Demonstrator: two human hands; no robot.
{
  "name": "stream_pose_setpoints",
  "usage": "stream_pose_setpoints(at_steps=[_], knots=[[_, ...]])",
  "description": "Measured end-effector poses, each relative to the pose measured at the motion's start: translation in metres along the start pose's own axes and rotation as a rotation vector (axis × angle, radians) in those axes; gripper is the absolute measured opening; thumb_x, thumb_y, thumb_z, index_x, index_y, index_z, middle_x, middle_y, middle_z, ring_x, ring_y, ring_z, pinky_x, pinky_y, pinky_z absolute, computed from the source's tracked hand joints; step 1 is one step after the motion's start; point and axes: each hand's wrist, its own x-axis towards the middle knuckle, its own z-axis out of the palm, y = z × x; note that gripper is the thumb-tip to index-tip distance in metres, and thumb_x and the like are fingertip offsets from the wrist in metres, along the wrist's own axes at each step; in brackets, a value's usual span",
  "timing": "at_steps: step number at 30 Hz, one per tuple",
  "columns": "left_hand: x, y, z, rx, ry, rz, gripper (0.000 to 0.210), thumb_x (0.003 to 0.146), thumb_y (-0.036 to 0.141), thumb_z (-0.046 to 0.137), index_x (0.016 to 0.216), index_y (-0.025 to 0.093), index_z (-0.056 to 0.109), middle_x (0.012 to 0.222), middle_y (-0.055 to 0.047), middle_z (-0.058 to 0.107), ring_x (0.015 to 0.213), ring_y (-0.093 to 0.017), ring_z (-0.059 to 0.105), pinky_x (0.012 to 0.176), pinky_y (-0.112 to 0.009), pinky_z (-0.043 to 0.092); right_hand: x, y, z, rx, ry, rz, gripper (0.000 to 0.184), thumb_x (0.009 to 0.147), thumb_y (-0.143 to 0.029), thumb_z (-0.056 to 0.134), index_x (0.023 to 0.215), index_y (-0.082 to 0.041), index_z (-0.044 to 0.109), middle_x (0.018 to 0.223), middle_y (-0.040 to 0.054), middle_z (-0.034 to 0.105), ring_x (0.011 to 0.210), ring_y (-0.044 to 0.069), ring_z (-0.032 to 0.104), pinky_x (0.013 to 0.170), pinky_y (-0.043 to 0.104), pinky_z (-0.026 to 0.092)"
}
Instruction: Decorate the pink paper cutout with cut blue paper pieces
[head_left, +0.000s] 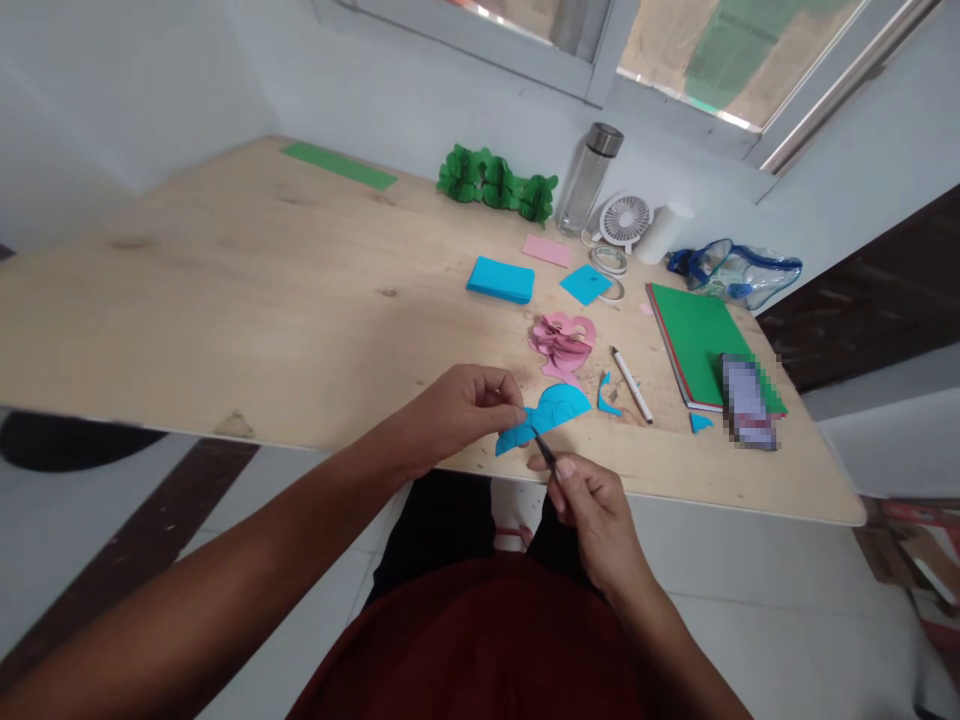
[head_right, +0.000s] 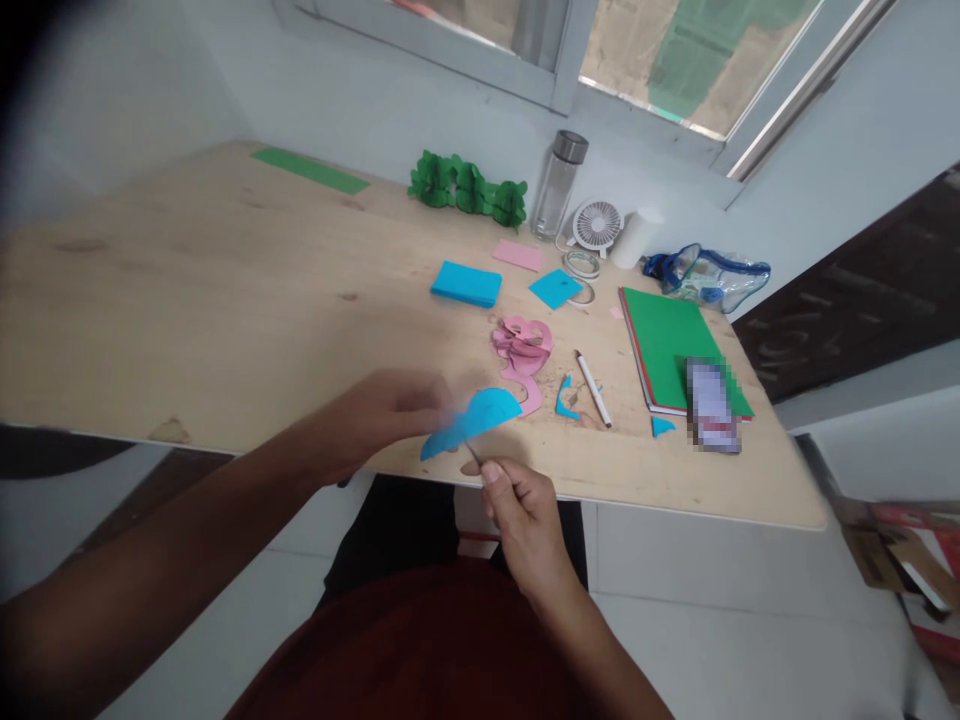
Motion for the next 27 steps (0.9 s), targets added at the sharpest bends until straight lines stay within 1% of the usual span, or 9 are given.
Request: stream_pose_setpoints(at_steps=[4,6,10,14,17,19,23,25,27], knots=[[0.001,0.0012,0.0,0.007,0.009,-0.001,0.019,0.062,0.016,0.067,0.045,0.019,0.058,0.049,0.001,0.056,0.05,-0.012,0.049,0.05,-0.023,0.037,0.0003,0.0004,0.0017,0.027,-0.004,0.015,0.042,0.088,-0.052,0.05,0.073,-0.016,0.065,0.054,-0.0048,0.037,0.05,0.009,0.031,0.047,0.023,0.023],[0.0014,0.0016,0.0002,0.004,0.005,-0.005,0.019,0.062,0.016,0.067,0.045,0.019,0.057,0.049,0.001,0.055,0.05,-0.012,0.049,0.049,-0.023,0.037,0.0005,0.0006,0.0024,0.032,-0.001,0.018,0.042,0.088,-0.052,0.05,0.075,-0.016,0.066,0.054,-0.005,0.037,0.05,0.009,0.031,0.047,0.023,0.023],[0.0021,0.0016,0.0006,0.03,-0.004,-0.004,0.019,0.062,0.017,0.067,0.045,0.019,0.058,0.051,0.0,0.056,0.051,-0.013,0.049,0.05,-0.023,0.037,0.0005,0.001,0.0037,0.038,0.013,0.027,0.044,0.087,-0.053,0.05,0.068,-0.016,0.064,0.054,-0.0049,0.037,0.049,0.009,0.031,0.047,0.023,0.023],[0.0022,0.0005,0.0,0.055,-0.02,0.003,0.019,0.063,0.018,0.066,0.047,0.018,0.057,0.051,0.001,0.054,0.052,-0.012,0.047,0.051,-0.023,0.036,0.0001,0.0014,0.0045,0.05,0.01,0.029,0.048,0.088,-0.053,0.049,0.058,-0.016,0.056,0.053,-0.0046,0.037,0.049,0.008,0.029,0.046,0.023,0.021],[0.0021,-0.0001,-0.0008,0.077,-0.03,0.008,0.018,0.064,0.019,0.064,0.048,0.017,0.057,0.052,0.002,0.053,0.053,-0.011,0.047,0.052,-0.022,0.035,-0.0003,0.0021,0.0047,0.056,0.011,0.031,0.049,0.088,-0.052,0.049,0.056,-0.016,0.054,0.054,-0.0044,0.037,0.049,0.008,0.029,0.046,0.023,0.02],[0.0021,0.0001,-0.0013,0.103,-0.041,-0.003,0.018,0.065,0.019,0.063,0.049,0.017,0.055,0.053,0.003,0.053,0.054,-0.011,0.046,0.054,-0.022,0.036,-0.0003,0.0024,0.0048,0.053,0.01,0.03,0.047,0.088,-0.051,0.049,0.059,-0.015,0.057,0.054,-0.0044,0.037,0.049,0.008,0.029,0.046,0.023,0.02],[0.0024,0.0021,-0.0018,0.144,-0.047,-0.038,0.016,0.066,0.018,0.061,0.053,0.016,0.054,0.055,0.004,0.052,0.057,-0.009,0.046,0.055,-0.021,0.036,-0.0003,0.0018,0.0048,0.048,0.005,0.028,0.043,0.09,-0.05,0.048,0.071,-0.015,0.066,0.054,-0.0044,0.037,0.05,0.008,0.03,0.046,0.023,0.02],[0.0027,0.0029,-0.0019,0.158,-0.047,-0.047,0.016,0.067,0.019,0.061,0.053,0.015,0.053,0.055,0.005,0.051,0.056,-0.009,0.046,0.055,-0.021,0.036,-0.0003,0.0011,0.0047,0.055,0.003,0.03,0.042,0.09,-0.05,0.048,0.077,-0.015,0.068,0.054,-0.0045,0.037,0.049,0.007,0.03,0.046,0.023,0.019],[0.0029,0.003,-0.0019,0.167,-0.049,-0.046,0.017,0.068,0.019,0.06,0.053,0.015,0.052,0.054,0.005,0.05,0.055,-0.009,0.045,0.054,-0.02,0.035,-0.0001,0.0005,0.0045,0.063,0.003,0.034,0.042,0.09,-0.05,0.048,0.077,-0.015,0.068,0.054,-0.0045,0.037,0.049,0.007,0.029,0.046,0.022,0.019]])
